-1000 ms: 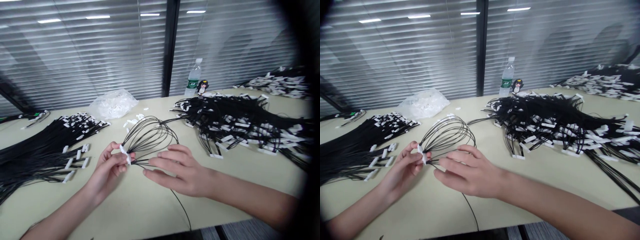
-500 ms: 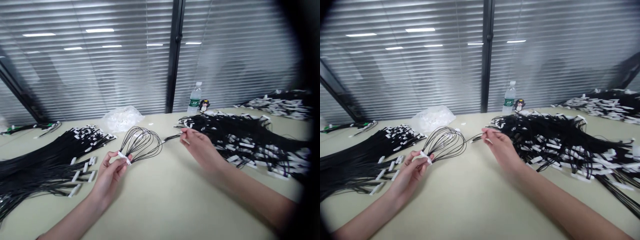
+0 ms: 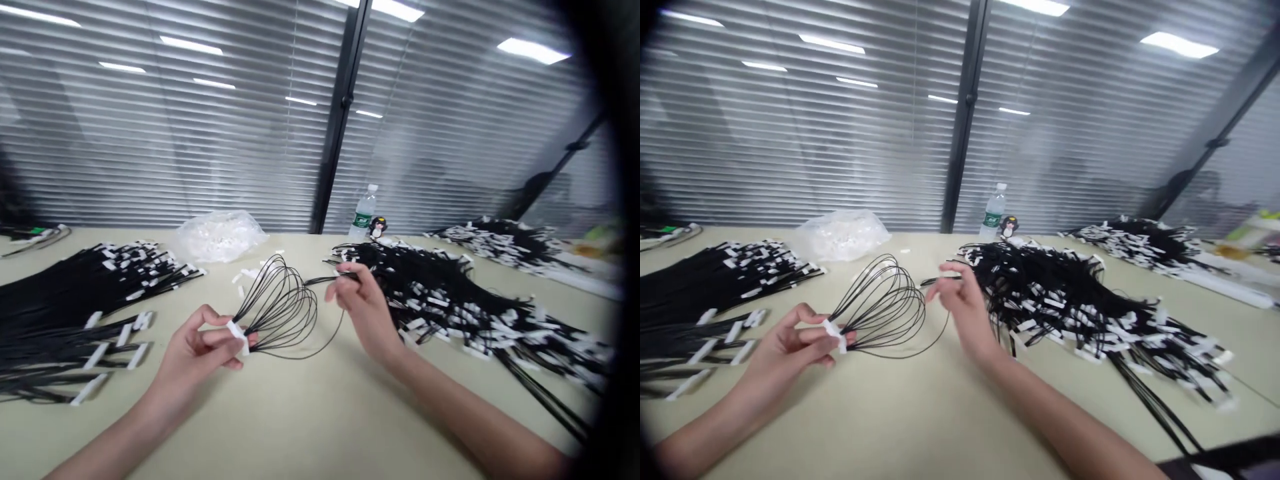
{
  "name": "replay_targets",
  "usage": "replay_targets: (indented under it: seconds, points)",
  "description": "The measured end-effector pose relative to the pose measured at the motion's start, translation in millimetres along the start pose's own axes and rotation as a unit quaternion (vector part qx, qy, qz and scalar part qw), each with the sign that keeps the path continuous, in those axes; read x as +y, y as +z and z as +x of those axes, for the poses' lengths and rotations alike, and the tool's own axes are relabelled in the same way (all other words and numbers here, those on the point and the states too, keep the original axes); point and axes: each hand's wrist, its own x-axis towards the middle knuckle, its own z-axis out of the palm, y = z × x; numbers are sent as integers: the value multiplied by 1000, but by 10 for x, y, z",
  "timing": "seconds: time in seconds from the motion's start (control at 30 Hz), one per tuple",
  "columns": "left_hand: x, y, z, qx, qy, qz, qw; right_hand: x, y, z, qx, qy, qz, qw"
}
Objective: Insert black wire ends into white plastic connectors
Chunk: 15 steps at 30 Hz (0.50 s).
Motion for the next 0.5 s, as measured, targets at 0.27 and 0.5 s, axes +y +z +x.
replay_targets:
  seconds: [0.27,0.5]
  points:
    - [20,114,-147,-69,-21,-6,997,-100,393,-461,-200,-209,-298,910]
    - [57,108,-158,-76,-31,2,997,-108,358,-402,-172,-199,-320,910]
